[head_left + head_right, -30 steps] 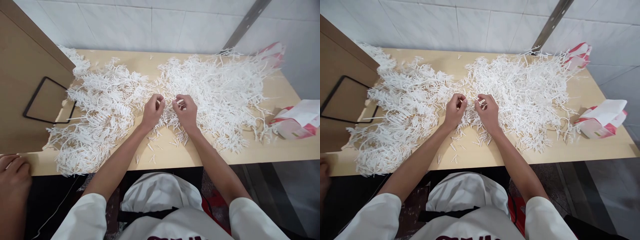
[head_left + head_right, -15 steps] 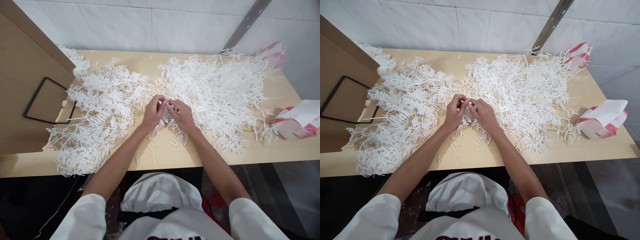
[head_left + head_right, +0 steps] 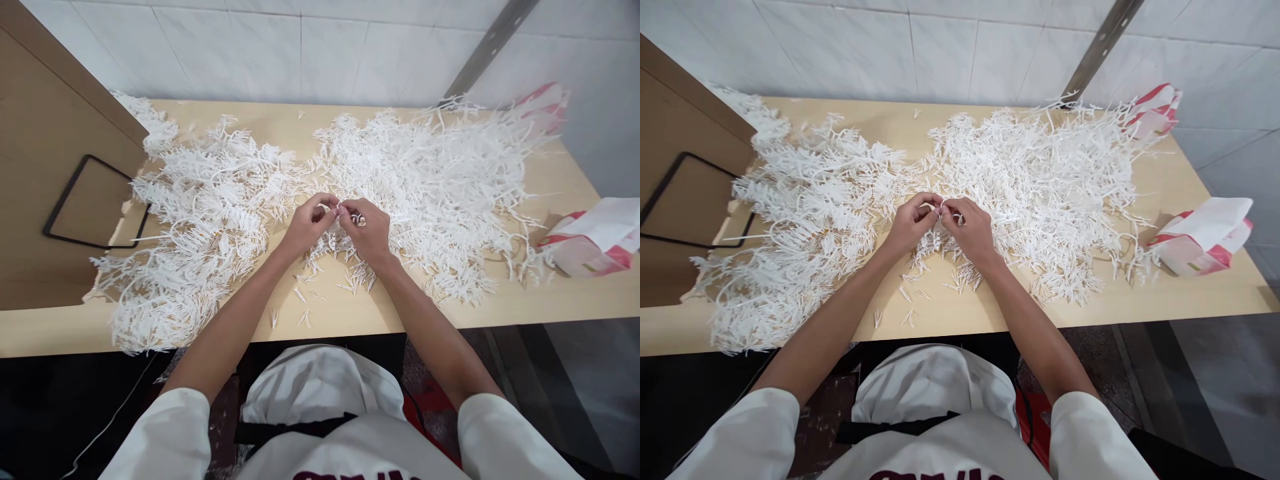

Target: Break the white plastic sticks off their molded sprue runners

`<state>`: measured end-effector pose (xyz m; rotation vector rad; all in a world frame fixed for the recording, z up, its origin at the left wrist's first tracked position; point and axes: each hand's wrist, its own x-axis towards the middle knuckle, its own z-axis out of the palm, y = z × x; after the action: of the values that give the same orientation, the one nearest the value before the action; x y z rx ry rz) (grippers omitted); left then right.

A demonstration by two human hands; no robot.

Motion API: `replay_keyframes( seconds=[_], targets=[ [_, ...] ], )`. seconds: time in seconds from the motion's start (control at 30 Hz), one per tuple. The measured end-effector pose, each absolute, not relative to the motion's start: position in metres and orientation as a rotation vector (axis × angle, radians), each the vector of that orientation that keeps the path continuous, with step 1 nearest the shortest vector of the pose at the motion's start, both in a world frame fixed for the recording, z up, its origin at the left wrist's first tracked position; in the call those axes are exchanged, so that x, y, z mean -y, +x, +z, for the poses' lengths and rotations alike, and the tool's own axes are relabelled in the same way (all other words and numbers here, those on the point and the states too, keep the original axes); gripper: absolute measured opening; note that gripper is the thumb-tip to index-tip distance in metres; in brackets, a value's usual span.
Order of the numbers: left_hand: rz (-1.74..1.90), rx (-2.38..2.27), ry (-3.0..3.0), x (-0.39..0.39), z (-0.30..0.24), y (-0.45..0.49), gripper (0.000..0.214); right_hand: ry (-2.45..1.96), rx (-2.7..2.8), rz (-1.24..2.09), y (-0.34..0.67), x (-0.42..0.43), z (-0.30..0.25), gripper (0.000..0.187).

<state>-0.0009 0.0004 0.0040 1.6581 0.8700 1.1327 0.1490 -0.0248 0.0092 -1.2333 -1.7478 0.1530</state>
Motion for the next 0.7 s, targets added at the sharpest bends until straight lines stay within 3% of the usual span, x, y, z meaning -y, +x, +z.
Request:
replay_keyframes(
  seconds=[0.43,0.7],
  targets=[
    [1.098,-0.831,1.735,0.0,0.005,-0.002,0.019,-1.284,1.636,0.366,0.149,0.027,0.015,0.007],
    [1.287,-0.924,1.911,0.006,0.005,0.007,0.009,-1.32,1.578,0.304,0.141,0.029,0.008,0.007]
  ],
)
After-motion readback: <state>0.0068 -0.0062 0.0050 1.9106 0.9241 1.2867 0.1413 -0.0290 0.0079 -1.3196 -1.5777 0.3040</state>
